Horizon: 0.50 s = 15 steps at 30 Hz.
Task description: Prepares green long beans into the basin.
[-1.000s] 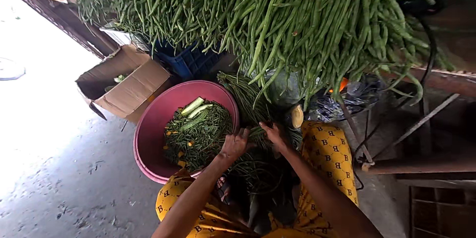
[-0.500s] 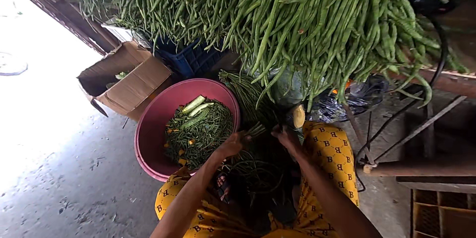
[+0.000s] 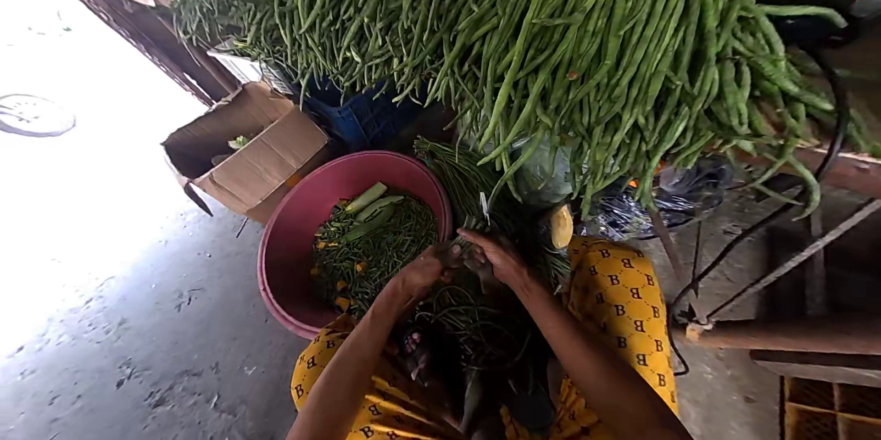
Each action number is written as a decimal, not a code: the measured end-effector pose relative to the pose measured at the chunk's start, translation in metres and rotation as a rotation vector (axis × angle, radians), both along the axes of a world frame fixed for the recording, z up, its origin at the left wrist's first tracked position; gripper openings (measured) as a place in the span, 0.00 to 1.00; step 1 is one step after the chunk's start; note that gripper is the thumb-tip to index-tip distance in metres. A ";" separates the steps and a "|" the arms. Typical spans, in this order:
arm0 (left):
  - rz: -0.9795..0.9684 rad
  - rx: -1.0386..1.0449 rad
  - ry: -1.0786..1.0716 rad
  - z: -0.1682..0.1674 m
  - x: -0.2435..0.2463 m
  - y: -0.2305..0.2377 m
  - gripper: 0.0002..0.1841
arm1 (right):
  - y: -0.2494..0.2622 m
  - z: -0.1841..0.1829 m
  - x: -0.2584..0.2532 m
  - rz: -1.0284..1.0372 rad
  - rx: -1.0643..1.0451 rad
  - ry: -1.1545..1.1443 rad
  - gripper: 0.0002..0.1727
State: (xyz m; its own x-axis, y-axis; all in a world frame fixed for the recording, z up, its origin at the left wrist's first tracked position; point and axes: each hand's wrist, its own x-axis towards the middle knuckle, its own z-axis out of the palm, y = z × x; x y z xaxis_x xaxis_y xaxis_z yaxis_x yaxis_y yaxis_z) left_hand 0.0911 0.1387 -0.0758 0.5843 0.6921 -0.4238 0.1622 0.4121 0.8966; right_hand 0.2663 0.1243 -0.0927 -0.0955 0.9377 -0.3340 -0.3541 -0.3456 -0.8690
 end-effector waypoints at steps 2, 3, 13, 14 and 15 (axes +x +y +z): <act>0.120 0.037 0.002 0.008 -0.006 0.004 0.11 | 0.010 0.005 -0.007 0.021 0.014 0.011 0.06; 0.182 0.075 0.004 0.013 -0.011 0.007 0.11 | 0.014 0.007 -0.010 0.056 0.028 -0.004 0.04; 0.238 0.690 0.844 0.035 -0.042 0.026 0.20 | 0.050 0.024 -0.084 0.474 0.161 -0.699 0.40; 0.245 0.716 0.896 0.034 -0.045 0.026 0.20 | 0.054 0.031 -0.091 0.487 0.180 -0.713 0.40; 0.249 0.722 0.940 0.037 -0.049 0.028 0.20 | 0.060 0.038 -0.097 0.502 0.197 -0.725 0.40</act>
State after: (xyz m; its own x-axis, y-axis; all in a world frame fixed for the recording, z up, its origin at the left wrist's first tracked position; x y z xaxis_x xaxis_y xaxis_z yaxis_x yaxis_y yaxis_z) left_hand 0.0423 0.1662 -0.0390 0.0729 0.9941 -0.0809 0.8615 -0.0220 0.5072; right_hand 0.1696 0.1839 -0.0551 -0.3370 0.8892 -0.3095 0.4563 -0.1333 -0.8798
